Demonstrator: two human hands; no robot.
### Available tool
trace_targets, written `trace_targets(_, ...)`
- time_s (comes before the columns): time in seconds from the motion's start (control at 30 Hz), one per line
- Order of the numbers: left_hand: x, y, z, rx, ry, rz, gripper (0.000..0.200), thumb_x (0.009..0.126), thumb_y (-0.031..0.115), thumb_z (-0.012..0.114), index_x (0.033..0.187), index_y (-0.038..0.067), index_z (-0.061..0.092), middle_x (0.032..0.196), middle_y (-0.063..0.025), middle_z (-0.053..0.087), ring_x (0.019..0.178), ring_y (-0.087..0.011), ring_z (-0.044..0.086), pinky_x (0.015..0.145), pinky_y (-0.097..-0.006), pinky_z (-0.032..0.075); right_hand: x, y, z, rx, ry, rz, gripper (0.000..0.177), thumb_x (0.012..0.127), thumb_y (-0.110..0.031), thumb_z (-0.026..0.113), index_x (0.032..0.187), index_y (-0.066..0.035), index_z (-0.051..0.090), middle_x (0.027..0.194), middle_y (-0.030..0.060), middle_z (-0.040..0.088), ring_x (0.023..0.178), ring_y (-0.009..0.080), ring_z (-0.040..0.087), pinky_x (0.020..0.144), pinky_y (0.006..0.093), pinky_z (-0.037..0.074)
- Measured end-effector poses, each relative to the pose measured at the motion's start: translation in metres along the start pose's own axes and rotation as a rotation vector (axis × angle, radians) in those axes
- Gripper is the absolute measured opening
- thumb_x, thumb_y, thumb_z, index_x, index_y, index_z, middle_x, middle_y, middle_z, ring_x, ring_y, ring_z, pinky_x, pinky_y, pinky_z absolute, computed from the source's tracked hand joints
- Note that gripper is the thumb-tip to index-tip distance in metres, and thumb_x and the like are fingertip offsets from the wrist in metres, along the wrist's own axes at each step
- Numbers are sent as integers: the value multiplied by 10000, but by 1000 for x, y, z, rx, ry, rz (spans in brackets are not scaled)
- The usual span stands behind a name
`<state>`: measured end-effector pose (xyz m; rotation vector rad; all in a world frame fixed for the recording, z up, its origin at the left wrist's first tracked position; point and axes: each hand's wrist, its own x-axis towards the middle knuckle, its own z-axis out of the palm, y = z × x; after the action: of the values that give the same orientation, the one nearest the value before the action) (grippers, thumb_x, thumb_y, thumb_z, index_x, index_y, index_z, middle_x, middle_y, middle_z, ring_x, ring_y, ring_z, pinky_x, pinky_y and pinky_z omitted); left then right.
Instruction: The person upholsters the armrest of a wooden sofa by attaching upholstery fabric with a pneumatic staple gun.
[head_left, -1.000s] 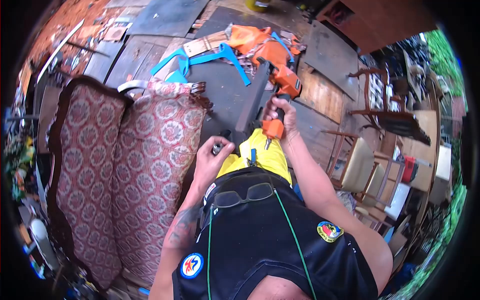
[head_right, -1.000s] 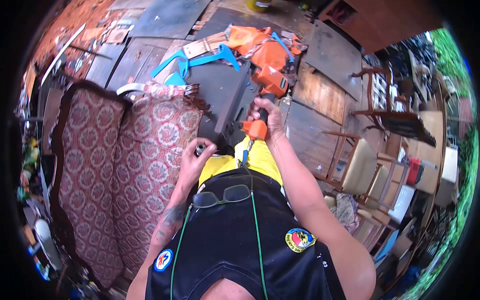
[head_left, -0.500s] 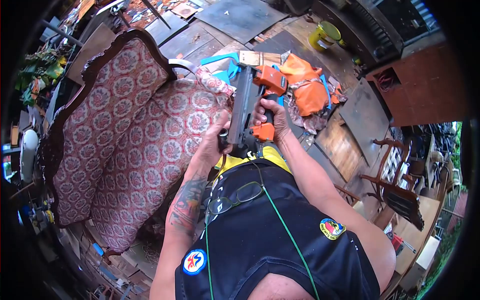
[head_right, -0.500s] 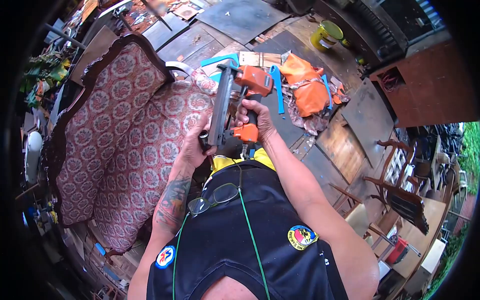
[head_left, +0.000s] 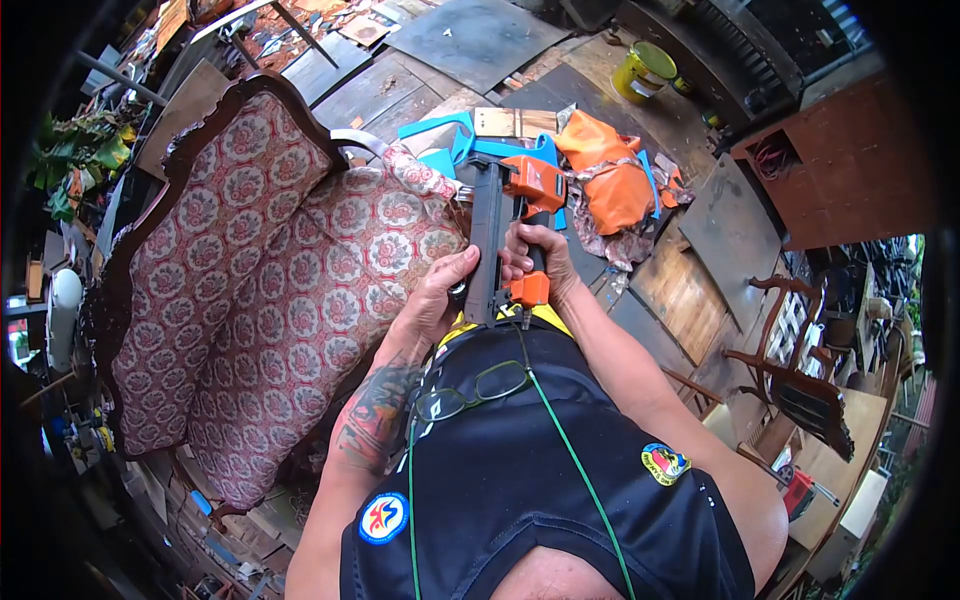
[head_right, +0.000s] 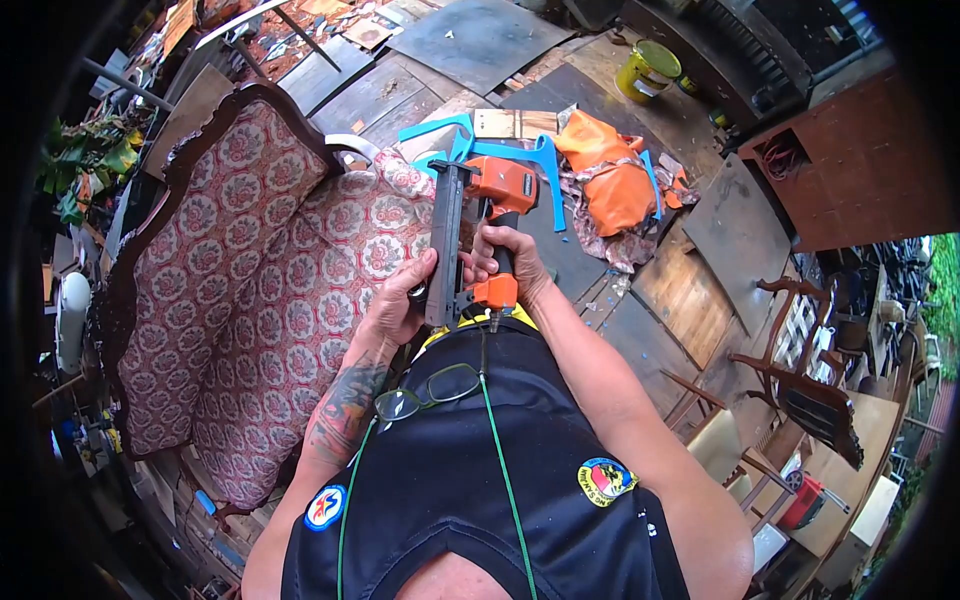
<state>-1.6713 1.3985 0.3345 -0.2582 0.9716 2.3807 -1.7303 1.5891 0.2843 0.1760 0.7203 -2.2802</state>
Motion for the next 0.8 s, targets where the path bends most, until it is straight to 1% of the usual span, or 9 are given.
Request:
trace_targets(0.13, 3, -3, 6, 40, 41, -12, 455, 1003, 387, 539, 1159, -31, 622, 1008, -125, 700, 974, -205, 685, 894, -319, 540, -6, 3, -9, 18, 46, -29, 336, 892, -309, 619, 691, -86, 468, 538, 17, 453, 466, 160, 482, 502, 283, 477)
trace_targets(0.33, 1, -5, 13, 52, 49, -68, 442, 992, 399, 558, 1116, -18, 635, 967, -111, 702, 930, -188, 686, 885, -322, 538, -19, 4, -9, -17, 85, -61, 322, 899, -307, 610, 704, -87, 478, 540, 0, 449, 471, 134, 465, 492, 279, 446)
trace_targets(0.43, 2, -8, 12, 30, 41, -29, 428, 987, 389, 571, 1101, -17, 638, 960, -110, 701, 920, -188, 685, 880, -323, 538, -16, 8, -12, 4, 47, -64, 319, 899, -305, 607, 705, -88, 478, 541, 0, 449, 471, 129, 462, 489, 272, 442)
trace_targets(0.57, -3, -7, 12, 9, 47, -24, 430, 979, 379, 587, 1124, -23, 635, 971, -117, 701, 931, -191, 684, 879, -322, 538, -15, 8, -8, 18, 40, -82, 338, 906, -323, 608, 703, -87, 475, 536, 3, 445, 471, 133, 464, 489, 275, 442)
trace_targets(0.67, -10, -5, 14, 57, 82, -38, 442, 972, 369, 599, 1154, -33, 629, 986, -123, 700, 946, -202, 683, 890, -332, 537, -14, 6, -9, 1, 27, -46, 364, 915, -351, 609, 700, -91, 471, 534, 9, 443, 472, 136, 465, 488, 279, 443)
trace_targets(0.77, -15, -8, 8, 85, 63, -21, 447, 968, 351, 607, 1179, -43, 621, 1014, -129, 697, 957, -208, 682, 893, -338, 538, -13, 7, -4, -1, -9, -10, 365, 921, -353, 612, 717, -79, 483, 541, 14, 442, 463, 139, 459, 478, 279, 438)
trace_targets(0.8, -16, -9, 8, 75, 81, -11, 442, 957, 338, 622, 1185, -41, 619, 1024, -128, 695, 964, -209, 679, 900, -341, 535, -13, 6, 1, 22, 33, -11, 345, 924, -342, 612, 745, -67, 503, 548, 15, 444, 461, 140, 456, 471, 281, 436)
